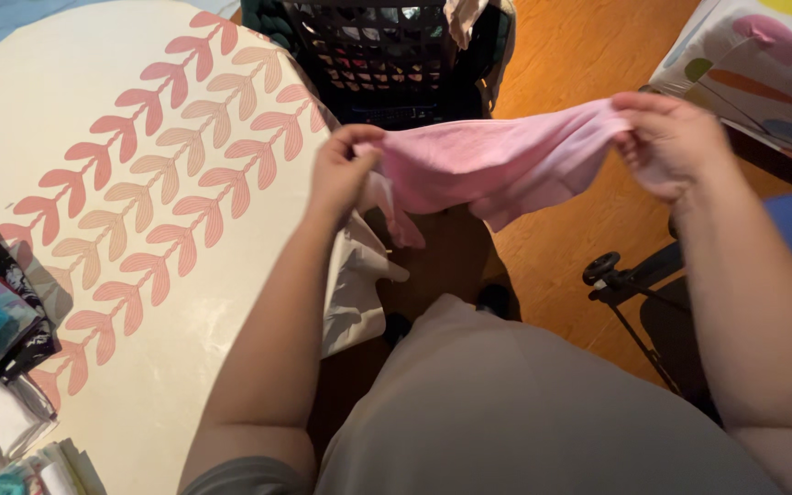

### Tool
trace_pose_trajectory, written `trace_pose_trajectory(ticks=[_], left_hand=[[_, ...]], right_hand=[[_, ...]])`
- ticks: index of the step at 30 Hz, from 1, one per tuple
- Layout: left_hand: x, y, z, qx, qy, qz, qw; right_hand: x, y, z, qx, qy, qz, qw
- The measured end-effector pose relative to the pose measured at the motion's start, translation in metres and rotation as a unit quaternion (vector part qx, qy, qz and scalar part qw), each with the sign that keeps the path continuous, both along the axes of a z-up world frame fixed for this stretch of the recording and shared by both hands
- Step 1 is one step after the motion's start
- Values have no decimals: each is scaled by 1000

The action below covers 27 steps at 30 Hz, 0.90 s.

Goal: The person picks up several baby clothing items and towels from a laundry basket, spreads them on a table, and folds them into neat rectangles before stacking them together.

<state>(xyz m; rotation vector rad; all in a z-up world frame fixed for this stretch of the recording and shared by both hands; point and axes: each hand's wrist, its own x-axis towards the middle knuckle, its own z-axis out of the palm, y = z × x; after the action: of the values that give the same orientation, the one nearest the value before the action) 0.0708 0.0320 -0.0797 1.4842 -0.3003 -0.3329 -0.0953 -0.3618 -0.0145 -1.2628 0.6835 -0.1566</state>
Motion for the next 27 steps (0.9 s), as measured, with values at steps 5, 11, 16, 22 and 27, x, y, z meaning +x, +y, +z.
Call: trace_pose_trajectory(ticks=[5,11,16,22,27], left_hand=[[-70,-69,37,15,-264,-43,963],[-102,-88,84,47,-337,-23,940],[-72,-80,70,45,-335,-68,939],[-23,-72,37,-122,-81,-168,975],[12,-9,75,-313,79,-120,939]], right_hand=[[7,68,7,128,-55,80,987],[8,103,31,151,-90,101,979],[0,94,36,-118,-93,230,961],[3,79,8,-490,-26,381,784],[-7,65,-6,-615,80,494,609]])
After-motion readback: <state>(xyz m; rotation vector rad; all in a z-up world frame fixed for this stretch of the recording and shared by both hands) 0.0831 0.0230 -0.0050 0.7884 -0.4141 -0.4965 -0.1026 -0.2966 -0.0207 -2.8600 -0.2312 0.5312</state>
